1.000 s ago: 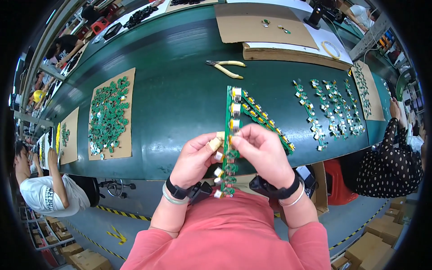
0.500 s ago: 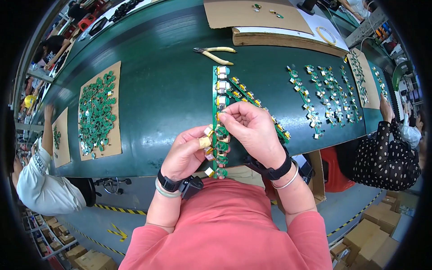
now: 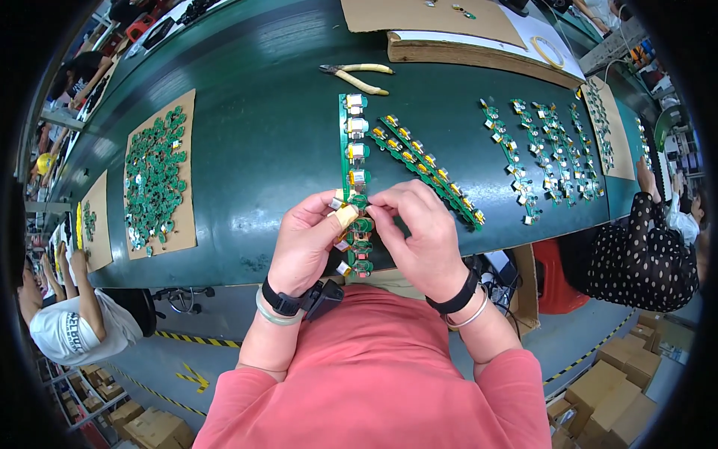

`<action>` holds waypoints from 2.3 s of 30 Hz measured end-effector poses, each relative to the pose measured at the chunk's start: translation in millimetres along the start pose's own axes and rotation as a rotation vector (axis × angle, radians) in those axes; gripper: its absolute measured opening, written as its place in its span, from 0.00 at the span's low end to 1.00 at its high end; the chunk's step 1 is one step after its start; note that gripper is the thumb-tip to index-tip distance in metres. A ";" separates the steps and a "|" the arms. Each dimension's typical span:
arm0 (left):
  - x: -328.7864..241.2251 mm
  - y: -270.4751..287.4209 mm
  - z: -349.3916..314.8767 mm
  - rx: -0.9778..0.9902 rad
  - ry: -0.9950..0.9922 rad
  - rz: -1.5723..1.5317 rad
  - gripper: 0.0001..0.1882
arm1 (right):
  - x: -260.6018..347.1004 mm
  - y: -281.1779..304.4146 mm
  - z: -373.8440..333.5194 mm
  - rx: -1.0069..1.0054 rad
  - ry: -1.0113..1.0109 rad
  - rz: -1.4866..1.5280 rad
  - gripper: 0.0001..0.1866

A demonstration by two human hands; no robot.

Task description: The person picks up a circuit board strip and attaches small components to it by hand. After completing the strip, they set it aside, pick up a loose circuit board from a pile, and then pick up a new strip to repeat the process.

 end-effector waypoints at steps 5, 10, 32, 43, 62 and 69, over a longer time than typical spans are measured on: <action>1.6 -6.1 -2.4 0.046 0.057 0.034 0.14 | -32.4 -8.8 -9.4 0.036 -0.392 0.749 0.07; 3.9 -13.3 -5.0 0.146 0.078 -0.109 0.14 | -45.5 -27.9 -14.0 0.206 -0.628 1.508 0.06; -10.2 -9.9 -2.6 -0.041 -0.051 0.156 0.16 | 4.4 2.6 7.9 0.111 -0.252 0.409 0.07; -9.4 -6.9 -2.9 -0.055 -0.023 0.133 0.14 | -7.8 2.6 3.0 0.138 -0.288 0.271 0.05; 10.2 -9.2 -3.4 0.061 0.042 -0.068 0.14 | -2.2 4.8 -7.7 0.085 -0.198 0.227 0.05; 4.1 -9.3 -3.7 0.085 0.037 0.000 0.15 | -18.2 -5.9 -17.5 0.065 -0.442 0.513 0.07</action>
Point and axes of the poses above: each hand's wrist, its own z-axis towards the middle knuckle, its own y-axis out of the back of the hand, x = y × z, the point moved 6 cm from there along z, towards the middle knuckle, and after that the axes turned 9 degrees about x, right-handed, at the moved point
